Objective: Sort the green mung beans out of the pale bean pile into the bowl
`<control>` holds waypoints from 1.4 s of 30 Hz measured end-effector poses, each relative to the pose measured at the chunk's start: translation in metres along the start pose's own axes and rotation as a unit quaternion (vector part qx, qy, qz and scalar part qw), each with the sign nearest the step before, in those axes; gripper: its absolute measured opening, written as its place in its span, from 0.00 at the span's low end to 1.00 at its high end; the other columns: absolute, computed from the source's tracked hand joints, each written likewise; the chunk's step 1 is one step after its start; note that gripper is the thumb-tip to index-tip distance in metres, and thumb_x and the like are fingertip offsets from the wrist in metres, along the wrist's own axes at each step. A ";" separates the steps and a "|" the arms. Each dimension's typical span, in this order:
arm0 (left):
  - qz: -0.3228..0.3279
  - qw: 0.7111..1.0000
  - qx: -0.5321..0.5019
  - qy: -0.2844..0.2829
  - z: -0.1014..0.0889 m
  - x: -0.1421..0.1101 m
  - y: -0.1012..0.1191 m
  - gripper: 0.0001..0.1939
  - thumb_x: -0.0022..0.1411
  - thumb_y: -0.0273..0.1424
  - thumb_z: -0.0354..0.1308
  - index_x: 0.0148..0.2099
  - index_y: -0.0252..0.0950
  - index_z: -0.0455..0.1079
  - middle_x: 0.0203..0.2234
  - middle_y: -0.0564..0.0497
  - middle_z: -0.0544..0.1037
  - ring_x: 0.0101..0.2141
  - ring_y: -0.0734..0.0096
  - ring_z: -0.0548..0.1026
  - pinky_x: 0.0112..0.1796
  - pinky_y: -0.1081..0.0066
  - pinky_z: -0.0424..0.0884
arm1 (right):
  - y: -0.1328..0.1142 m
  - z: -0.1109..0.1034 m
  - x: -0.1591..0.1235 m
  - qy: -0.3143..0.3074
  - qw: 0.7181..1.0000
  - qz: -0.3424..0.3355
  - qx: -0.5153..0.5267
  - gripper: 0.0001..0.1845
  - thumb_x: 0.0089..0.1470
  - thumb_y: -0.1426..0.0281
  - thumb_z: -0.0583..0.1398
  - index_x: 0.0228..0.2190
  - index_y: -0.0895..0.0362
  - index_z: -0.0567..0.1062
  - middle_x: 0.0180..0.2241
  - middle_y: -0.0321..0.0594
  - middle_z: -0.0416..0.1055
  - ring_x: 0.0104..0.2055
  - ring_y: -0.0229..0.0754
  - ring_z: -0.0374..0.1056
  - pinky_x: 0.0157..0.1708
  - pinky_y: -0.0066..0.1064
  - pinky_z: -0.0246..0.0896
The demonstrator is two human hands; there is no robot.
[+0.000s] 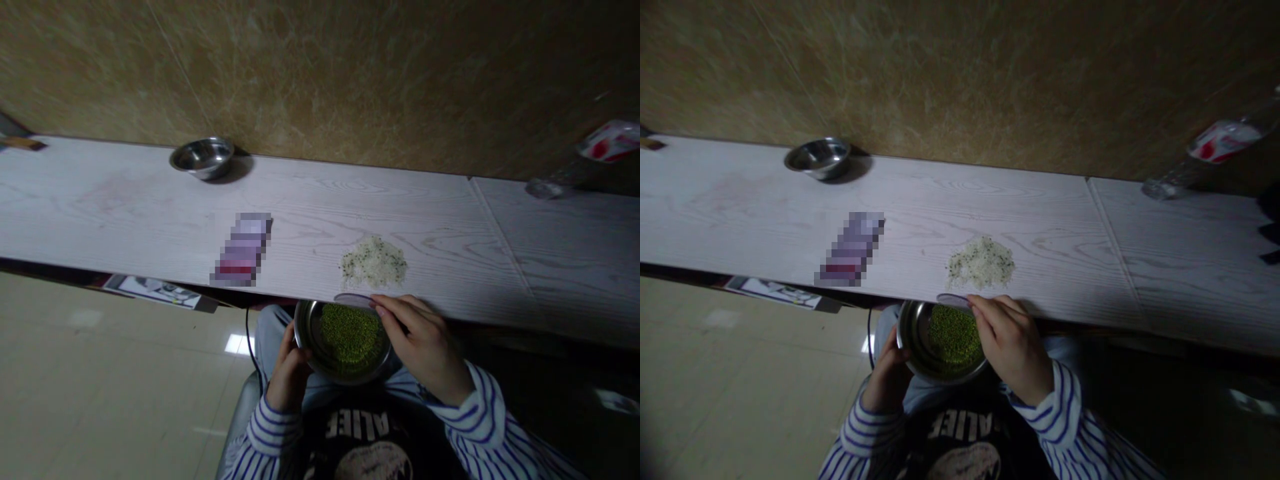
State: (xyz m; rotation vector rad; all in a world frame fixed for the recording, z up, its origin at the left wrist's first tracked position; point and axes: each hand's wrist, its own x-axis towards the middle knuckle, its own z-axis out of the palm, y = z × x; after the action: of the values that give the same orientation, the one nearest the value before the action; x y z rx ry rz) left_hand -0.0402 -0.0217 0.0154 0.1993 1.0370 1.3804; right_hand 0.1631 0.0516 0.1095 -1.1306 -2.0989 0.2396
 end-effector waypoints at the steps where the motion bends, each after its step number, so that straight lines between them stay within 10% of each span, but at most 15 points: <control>1: 0.001 1.000 -0.002 0.003 0.000 0.000 0.000 0.27 0.47 0.28 0.65 0.52 0.43 0.77 0.34 0.51 0.80 0.31 0.64 0.73 0.26 0.71 0.67 | -0.001 0.001 0.000 -0.002 1.000 -0.001 0.001 0.11 0.63 0.78 0.58 0.44 0.58 0.79 0.34 0.42 0.82 0.35 0.43 0.78 0.37 0.35 0.77; 11: 0.000 1.000 0.008 0.029 -0.003 0.000 0.002 0.27 0.47 0.30 0.65 0.53 0.45 0.78 0.43 0.49 0.82 0.43 0.52 0.77 0.35 0.64 0.74 | -0.009 0.026 -0.001 0.066 0.996 0.001 -0.058 0.11 0.64 0.77 0.58 0.45 0.62 0.79 0.36 0.48 0.83 0.35 0.47 0.80 0.38 0.38 0.79; 26: -0.011 1.000 0.017 0.006 -0.002 0.004 -0.001 0.26 0.51 0.30 0.64 0.54 0.45 0.76 0.43 0.48 0.81 0.41 0.54 0.76 0.41 0.61 0.72 | 0.018 -0.004 -0.004 0.118 0.981 0.065 -0.141 0.11 0.63 0.72 0.59 0.44 0.59 0.81 0.37 0.48 0.84 0.35 0.49 0.81 0.38 0.38 0.79; 42: -0.012 1.000 0.013 -0.003 -0.005 0.004 -0.001 0.29 0.51 0.30 0.65 0.57 0.45 0.76 0.45 0.47 0.82 0.46 0.50 0.77 0.43 0.59 0.74 | -0.001 0.013 0.003 0.046 0.996 0.022 -0.071 0.13 0.64 0.76 0.57 0.46 0.58 0.79 0.35 0.45 0.83 0.35 0.45 0.80 0.38 0.38 0.78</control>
State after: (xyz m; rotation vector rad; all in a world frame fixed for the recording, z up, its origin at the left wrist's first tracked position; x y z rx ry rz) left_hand -0.0440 -0.0211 0.0099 0.2095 1.0496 1.3450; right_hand 0.1529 0.0554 0.1022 -1.2472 -2.0370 0.0576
